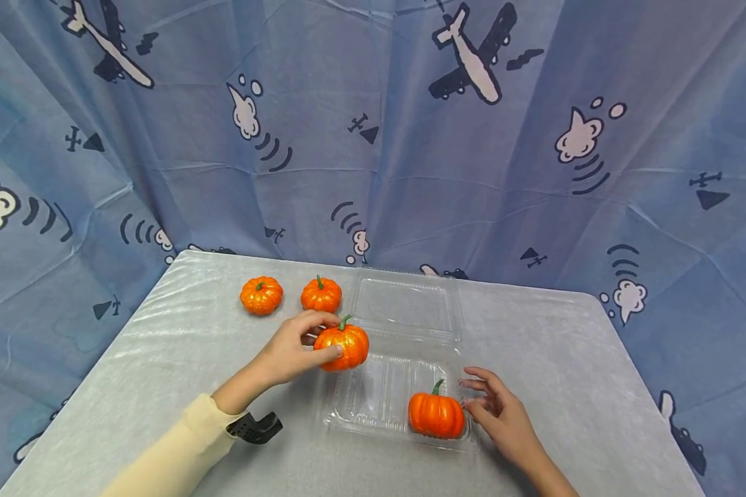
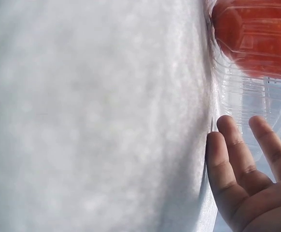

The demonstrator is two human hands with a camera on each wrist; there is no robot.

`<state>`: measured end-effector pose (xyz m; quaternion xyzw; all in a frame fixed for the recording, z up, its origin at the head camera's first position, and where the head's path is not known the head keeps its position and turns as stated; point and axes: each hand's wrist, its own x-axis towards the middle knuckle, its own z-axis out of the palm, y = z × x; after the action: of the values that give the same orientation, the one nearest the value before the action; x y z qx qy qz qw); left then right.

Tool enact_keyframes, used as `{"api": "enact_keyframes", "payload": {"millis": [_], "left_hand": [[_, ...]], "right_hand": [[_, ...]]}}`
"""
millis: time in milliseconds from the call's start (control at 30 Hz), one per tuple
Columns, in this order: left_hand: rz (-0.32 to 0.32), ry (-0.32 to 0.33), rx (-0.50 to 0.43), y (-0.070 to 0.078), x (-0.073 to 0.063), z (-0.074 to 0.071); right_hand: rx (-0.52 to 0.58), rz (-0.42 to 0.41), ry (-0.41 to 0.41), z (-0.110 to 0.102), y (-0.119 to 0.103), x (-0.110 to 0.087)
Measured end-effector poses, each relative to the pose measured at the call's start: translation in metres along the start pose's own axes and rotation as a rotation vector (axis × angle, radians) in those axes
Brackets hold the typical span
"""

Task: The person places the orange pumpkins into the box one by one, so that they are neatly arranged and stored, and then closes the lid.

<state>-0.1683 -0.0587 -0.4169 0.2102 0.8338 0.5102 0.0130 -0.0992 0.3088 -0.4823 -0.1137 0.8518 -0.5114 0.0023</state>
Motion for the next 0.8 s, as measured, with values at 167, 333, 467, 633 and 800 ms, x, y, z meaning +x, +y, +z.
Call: {"api": "enact_keyframes", "payload": {"millis": [167,333,467,633,800], "left_hand": [[-0.002,-0.011,-0.043,0.005,0.0,0.011],[0.013,-0.036,-0.055,0.007,0.0,0.023],[0.027,-0.05,-0.056,0.009,-0.001,0.03],[0.074,-0.052,-0.025,0.01,-0.001,0.038],[0.089,-0.069,0.007,0.011,-0.002,0.046]], "right_hand": [[-0.002,0.001,0.004,0.0,0.0,0.0],[-0.009,-0.004,0.004,0.0,-0.001,0.0],[-0.011,-0.005,0.005,0.0,-0.001,0.0],[-0.014,0.007,0.003,0.0,-0.002,0.0],[-0.015,0.003,-0.001,0.0,-0.002,0.0]]}}
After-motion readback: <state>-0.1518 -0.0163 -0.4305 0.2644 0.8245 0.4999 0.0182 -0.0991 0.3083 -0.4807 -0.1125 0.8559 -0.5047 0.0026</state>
